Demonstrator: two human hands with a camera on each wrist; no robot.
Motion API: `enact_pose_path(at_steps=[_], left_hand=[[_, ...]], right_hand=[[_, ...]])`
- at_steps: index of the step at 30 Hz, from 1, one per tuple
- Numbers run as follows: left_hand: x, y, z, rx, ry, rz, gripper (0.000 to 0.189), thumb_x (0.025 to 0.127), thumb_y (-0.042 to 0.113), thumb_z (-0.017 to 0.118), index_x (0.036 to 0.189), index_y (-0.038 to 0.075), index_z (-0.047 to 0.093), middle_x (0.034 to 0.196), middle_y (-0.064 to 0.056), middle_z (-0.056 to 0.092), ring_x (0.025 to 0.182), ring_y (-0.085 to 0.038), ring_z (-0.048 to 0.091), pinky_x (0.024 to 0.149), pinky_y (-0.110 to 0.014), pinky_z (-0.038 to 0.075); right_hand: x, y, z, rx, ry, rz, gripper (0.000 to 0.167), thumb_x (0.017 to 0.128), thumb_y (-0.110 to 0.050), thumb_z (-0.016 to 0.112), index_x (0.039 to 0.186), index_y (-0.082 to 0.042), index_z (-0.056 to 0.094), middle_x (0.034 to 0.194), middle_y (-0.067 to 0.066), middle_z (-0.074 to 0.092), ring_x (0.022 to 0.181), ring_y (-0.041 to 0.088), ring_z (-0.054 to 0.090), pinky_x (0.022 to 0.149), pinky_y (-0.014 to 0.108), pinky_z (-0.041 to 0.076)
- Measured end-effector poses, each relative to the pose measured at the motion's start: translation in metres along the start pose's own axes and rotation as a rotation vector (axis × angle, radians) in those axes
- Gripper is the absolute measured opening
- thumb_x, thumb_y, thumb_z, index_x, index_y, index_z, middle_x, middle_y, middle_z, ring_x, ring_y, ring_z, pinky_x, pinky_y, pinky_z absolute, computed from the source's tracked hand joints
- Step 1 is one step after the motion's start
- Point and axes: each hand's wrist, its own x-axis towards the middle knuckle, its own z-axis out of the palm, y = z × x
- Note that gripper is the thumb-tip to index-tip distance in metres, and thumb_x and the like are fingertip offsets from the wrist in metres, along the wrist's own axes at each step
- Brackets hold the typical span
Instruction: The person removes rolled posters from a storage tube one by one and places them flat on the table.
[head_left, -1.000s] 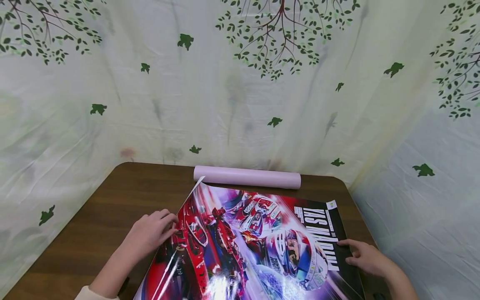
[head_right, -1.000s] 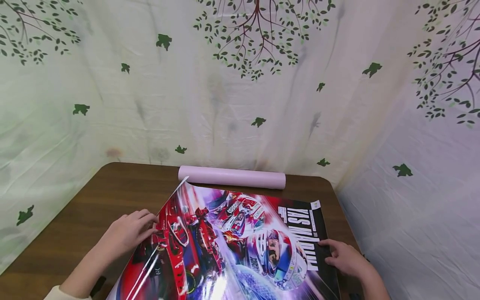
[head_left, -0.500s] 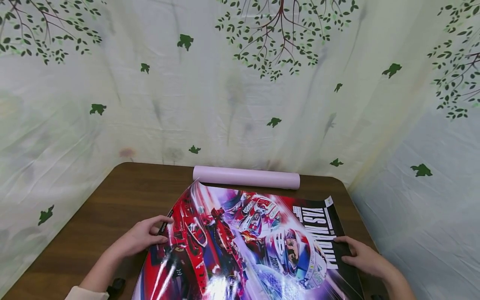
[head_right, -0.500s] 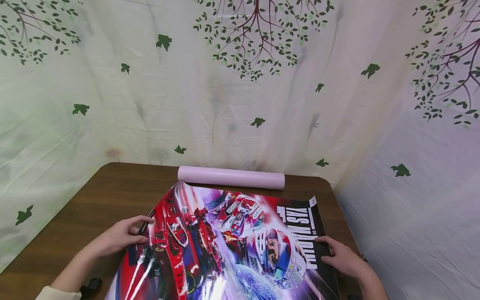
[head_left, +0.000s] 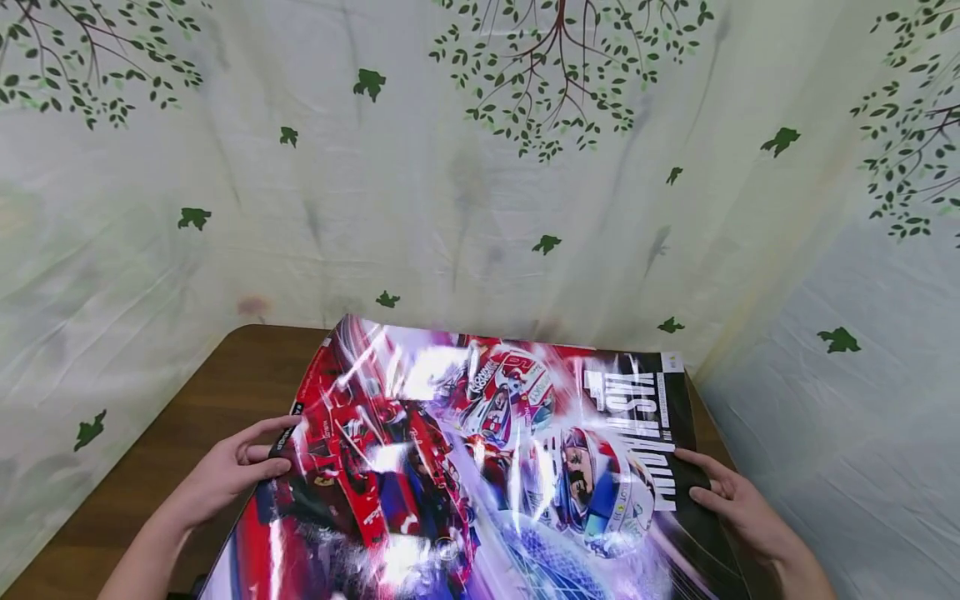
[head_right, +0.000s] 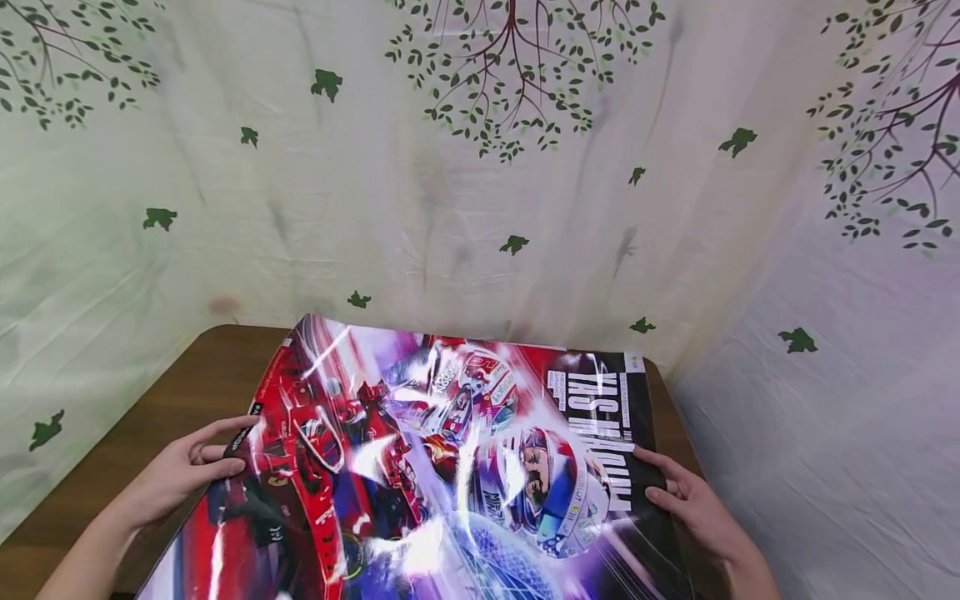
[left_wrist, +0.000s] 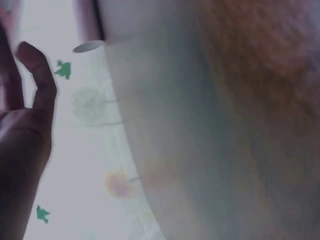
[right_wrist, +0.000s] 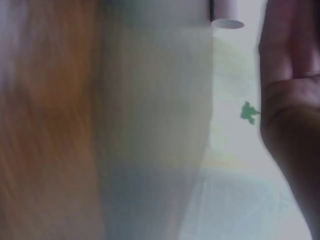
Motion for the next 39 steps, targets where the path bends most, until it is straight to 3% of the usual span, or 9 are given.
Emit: enact_pose_path(at_steps=[2,6,10,13,17,19,25,31,39], left_hand=[[-0.009,0.004,-0.002,-0.052,0.021,0.040,0.061,0.109,0.010,0.057,0.163,0.034,0.042,0.115,0.005,0.082,0.101,-0.016,0.079,0.083,-0.038,0.065],[-0.023,0.019,-0.001,-0.074,0.105,0.126,0.059,0.108,0.003,0.056,0.162,0.024,0.046,0.113,0.002,0.083,0.102,-0.012,0.079,0.083,-0.032,0.064],[-0.033,0.034,0.000,0.096,0.279,0.095,0.043,0.105,0.013,0.066,0.148,0.018,0.064,0.107,0.012,0.083,0.099,-0.001,0.076,0.080,-0.022,0.060],[-0.036,0.038,0.001,0.257,0.396,0.095,0.027,0.101,0.018,0.073,0.127,0.011,0.076,0.100,0.017,0.082,0.093,0.004,0.072,0.078,-0.016,0.055],[-0.037,0.037,0.004,0.338,0.464,0.166,0.013,0.099,0.011,0.074,0.109,0.003,0.079,0.094,0.015,0.081,0.088,0.000,0.069,0.077,-0.015,0.052],[-0.036,0.035,0.004,0.345,0.471,0.192,0.009,0.099,0.009,0.074,0.104,0.003,0.079,0.092,0.016,0.079,0.085,0.000,0.068,0.077,-0.015,0.051],[-0.029,0.030,0.001,0.363,0.370,0.209,0.009,0.098,0.011,0.075,0.104,0.005,0.080,0.097,0.007,0.078,0.088,-0.006,0.071,0.078,-0.019,0.055],[-0.011,0.023,-0.007,0.601,0.187,0.009,0.012,0.093,0.028,0.083,0.096,0.017,0.081,0.090,0.004,0.077,0.080,-0.005,0.063,0.072,-0.025,0.054],[0.009,0.001,-0.013,0.533,0.011,-0.013,0.026,0.089,0.025,0.086,0.104,0.007,0.074,0.081,-0.002,0.071,0.074,-0.005,0.057,0.069,-0.025,0.045]], right_hand=[[0.000,-0.001,0.003,0.093,0.015,-0.060,0.057,0.114,-0.006,0.038,0.144,-0.051,0.055,0.117,-0.001,0.081,0.096,0.019,0.081,0.077,0.034,0.064],[0.002,-0.004,0.014,0.158,0.121,-0.225,0.054,0.113,0.000,0.039,0.142,-0.038,0.063,0.117,-0.005,0.081,0.099,0.012,0.080,0.080,0.028,0.063],[0.003,-0.007,0.026,0.128,0.301,-0.292,0.047,0.110,0.003,0.045,0.127,-0.030,0.073,0.094,-0.007,0.081,0.088,0.005,0.077,0.076,0.022,0.061],[0.003,-0.010,0.034,0.055,0.435,-0.305,0.043,0.108,0.005,0.050,0.115,-0.028,0.077,0.066,-0.011,0.060,0.065,0.000,0.063,0.062,0.018,0.051],[0.006,-0.012,0.040,-0.080,0.553,-0.332,0.038,0.105,0.006,0.058,0.107,-0.025,0.080,0.064,-0.001,0.027,0.055,0.011,0.035,0.056,0.032,0.032],[0.006,-0.012,0.040,-0.117,0.558,-0.338,0.035,0.104,0.005,0.059,0.106,-0.022,0.080,0.064,-0.003,0.037,0.058,0.011,0.040,0.056,0.030,0.035],[0.007,-0.008,0.035,-0.151,0.511,-0.359,0.022,0.102,0.008,0.060,0.098,-0.004,0.078,0.098,-0.015,0.079,0.083,0.000,0.069,0.072,0.018,0.055],[0.015,-0.002,0.021,-0.414,0.449,-0.105,0.020,0.102,-0.009,0.069,0.114,0.004,0.077,0.096,-0.023,0.074,0.086,-0.003,0.064,0.074,0.020,0.053],[0.023,0.011,-0.001,-0.456,0.111,0.113,0.044,0.104,-0.019,0.068,0.138,0.008,0.063,0.098,-0.006,0.076,0.069,0.005,0.060,0.063,0.029,0.053]])
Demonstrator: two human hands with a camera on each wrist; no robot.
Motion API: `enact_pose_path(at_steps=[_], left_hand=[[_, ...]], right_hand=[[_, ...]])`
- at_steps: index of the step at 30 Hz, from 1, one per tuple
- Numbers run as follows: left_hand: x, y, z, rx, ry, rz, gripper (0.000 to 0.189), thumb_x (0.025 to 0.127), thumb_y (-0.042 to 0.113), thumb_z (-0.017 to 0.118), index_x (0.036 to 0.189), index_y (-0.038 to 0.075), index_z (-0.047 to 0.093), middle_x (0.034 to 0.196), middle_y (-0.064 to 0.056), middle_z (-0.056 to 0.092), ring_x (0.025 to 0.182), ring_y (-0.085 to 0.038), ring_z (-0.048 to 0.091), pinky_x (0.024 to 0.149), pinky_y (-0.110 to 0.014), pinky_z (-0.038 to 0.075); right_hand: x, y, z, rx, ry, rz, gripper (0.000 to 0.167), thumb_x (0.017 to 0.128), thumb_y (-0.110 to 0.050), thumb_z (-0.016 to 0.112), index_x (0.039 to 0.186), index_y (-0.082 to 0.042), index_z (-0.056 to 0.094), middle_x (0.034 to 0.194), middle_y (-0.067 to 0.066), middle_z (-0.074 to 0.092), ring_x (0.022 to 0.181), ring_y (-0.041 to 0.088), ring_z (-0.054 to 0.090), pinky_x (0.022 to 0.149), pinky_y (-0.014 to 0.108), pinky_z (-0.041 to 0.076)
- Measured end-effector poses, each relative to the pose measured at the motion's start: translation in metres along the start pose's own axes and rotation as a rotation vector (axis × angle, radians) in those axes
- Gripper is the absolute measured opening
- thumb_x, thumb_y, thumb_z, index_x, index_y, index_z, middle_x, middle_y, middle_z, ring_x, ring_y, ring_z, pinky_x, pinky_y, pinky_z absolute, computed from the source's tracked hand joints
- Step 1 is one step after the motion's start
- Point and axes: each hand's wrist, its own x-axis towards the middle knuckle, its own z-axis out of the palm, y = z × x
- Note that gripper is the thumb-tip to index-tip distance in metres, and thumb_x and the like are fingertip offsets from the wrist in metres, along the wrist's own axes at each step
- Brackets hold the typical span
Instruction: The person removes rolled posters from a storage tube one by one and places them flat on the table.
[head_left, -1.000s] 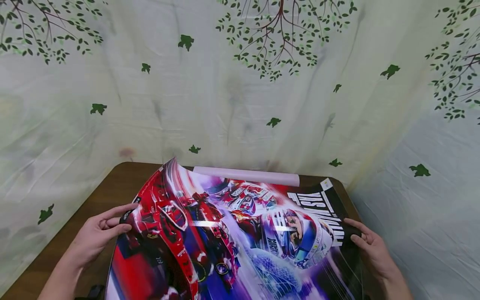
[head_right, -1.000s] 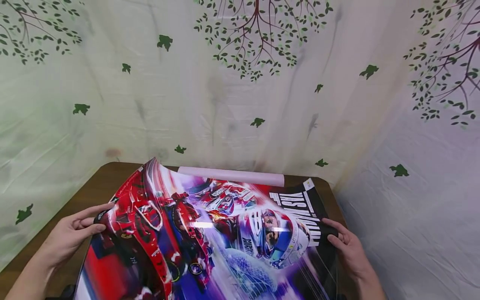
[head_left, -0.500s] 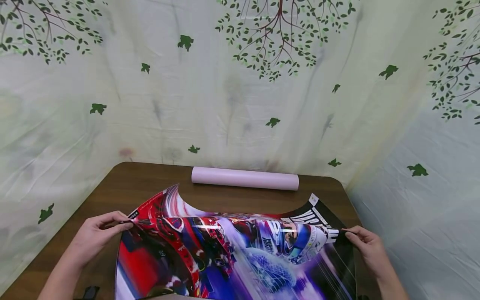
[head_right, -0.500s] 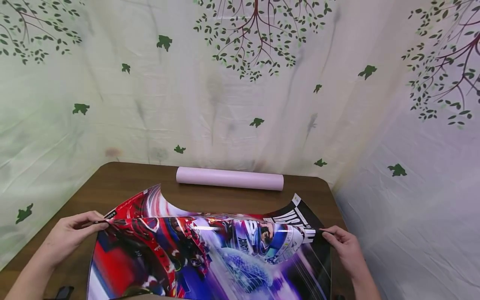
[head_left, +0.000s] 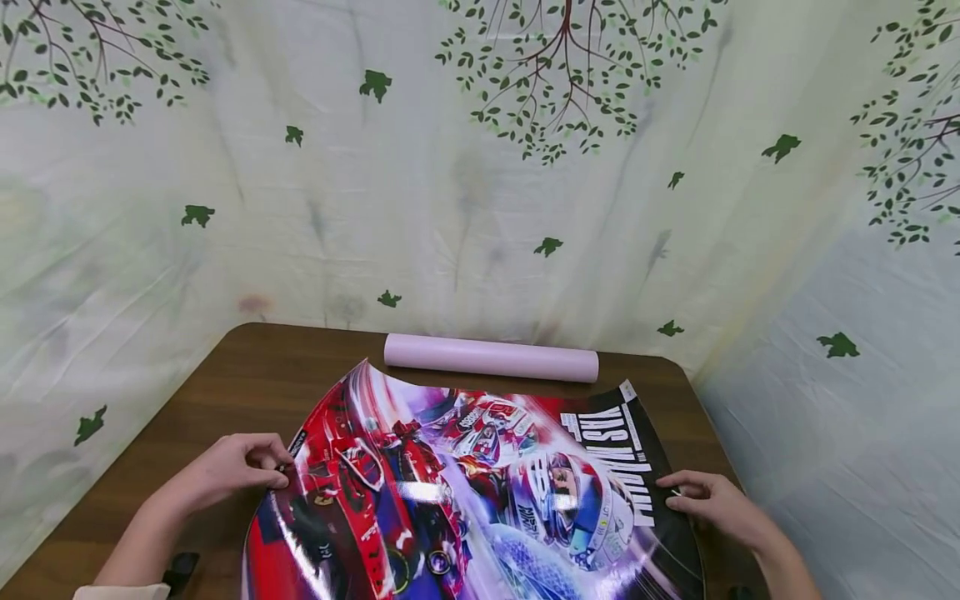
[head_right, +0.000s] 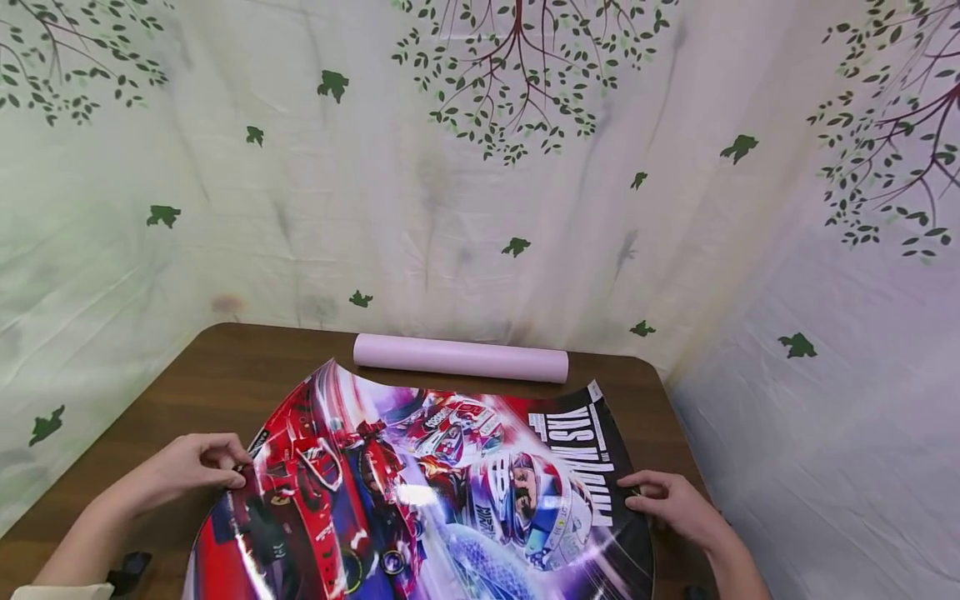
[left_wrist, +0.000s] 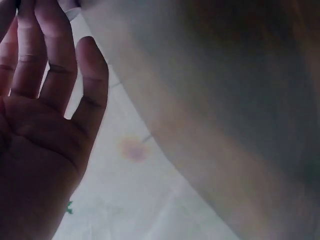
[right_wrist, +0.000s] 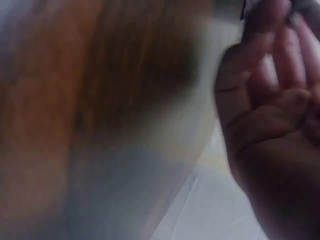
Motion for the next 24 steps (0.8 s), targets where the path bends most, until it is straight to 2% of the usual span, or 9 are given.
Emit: enact_pose_path(at_steps=[2,5,7,10,16,20,23,24], left_hand=[[0.002,-0.005,0.003,-0.028,-0.028,0.011,0.028,0.089,0.022,0.085,0.107,0.006,0.072,0.078,-0.003,0.070,0.072,-0.005,0.056,0.068,-0.025,0.043],[0.005,-0.008,0.008,-0.030,-0.064,0.010,0.032,0.089,0.022,0.086,0.111,0.005,0.070,0.075,-0.003,0.070,0.069,-0.006,0.056,0.067,-0.025,0.042],[0.006,-0.006,0.010,-0.016,-0.082,-0.006,0.036,0.088,0.023,0.086,0.115,0.006,0.069,0.075,-0.003,0.070,0.069,-0.007,0.056,0.066,-0.026,0.041],[0.008,-0.002,0.013,0.037,-0.086,-0.043,0.042,0.087,0.027,0.087,0.119,0.008,0.067,0.075,-0.001,0.071,0.069,-0.011,0.056,0.066,-0.027,0.041],[0.013,0.006,0.016,0.119,-0.075,-0.096,0.048,0.085,0.033,0.089,0.122,0.013,0.066,0.074,0.001,0.069,0.069,-0.016,0.054,0.064,-0.030,0.042],[0.016,0.013,0.016,0.214,-0.054,-0.116,0.047,0.083,0.034,0.091,0.120,0.016,0.067,0.071,0.002,0.065,0.067,-0.017,0.053,0.062,-0.033,0.042],[0.019,0.022,0.014,0.284,-0.018,-0.099,0.038,0.084,0.035,0.090,0.112,0.018,0.071,0.068,0.003,0.060,0.065,-0.016,0.051,0.060,-0.033,0.041],[0.021,0.028,0.011,0.303,0.000,-0.081,0.033,0.086,0.036,0.088,0.109,0.019,0.072,0.068,0.003,0.061,0.065,-0.015,0.051,0.060,-0.032,0.042]], right_hand=[[0.000,0.002,-0.001,-0.023,-0.043,-0.006,0.045,0.104,-0.019,0.068,0.140,0.006,0.062,0.093,-0.001,0.071,0.063,0.007,0.054,0.058,0.031,0.051],[0.000,0.001,-0.001,-0.057,-0.054,-0.012,0.046,0.103,-0.018,0.069,0.141,0.006,0.061,0.092,0.000,0.064,0.061,0.008,0.052,0.056,0.031,0.050],[-0.001,0.000,-0.001,-0.079,-0.051,-0.005,0.046,0.102,-0.018,0.069,0.141,0.006,0.061,0.086,-0.001,0.059,0.061,0.008,0.054,0.055,0.030,0.050],[-0.003,-0.001,-0.002,-0.109,-0.045,0.011,0.048,0.101,-0.018,0.071,0.141,0.006,0.061,0.085,0.001,0.058,0.060,0.011,0.056,0.054,0.030,0.049],[-0.005,-0.003,-0.002,-0.200,-0.010,0.032,0.049,0.100,-0.020,0.074,0.143,0.001,0.063,0.084,0.004,0.058,0.058,0.013,0.056,0.051,0.029,0.046],[-0.005,-0.006,-0.002,-0.271,0.003,0.036,0.049,0.098,-0.022,0.075,0.141,-0.001,0.065,0.084,0.004,0.057,0.058,0.013,0.054,0.053,0.028,0.045],[-0.005,-0.014,-0.005,-0.336,0.000,0.060,0.047,0.098,-0.024,0.075,0.140,-0.005,0.066,0.085,0.005,0.060,0.059,0.015,0.055,0.055,0.030,0.047],[-0.005,-0.020,-0.008,-0.377,-0.004,0.056,0.046,0.098,-0.025,0.075,0.140,-0.006,0.067,0.090,0.008,0.065,0.064,0.016,0.059,0.058,0.031,0.048]])
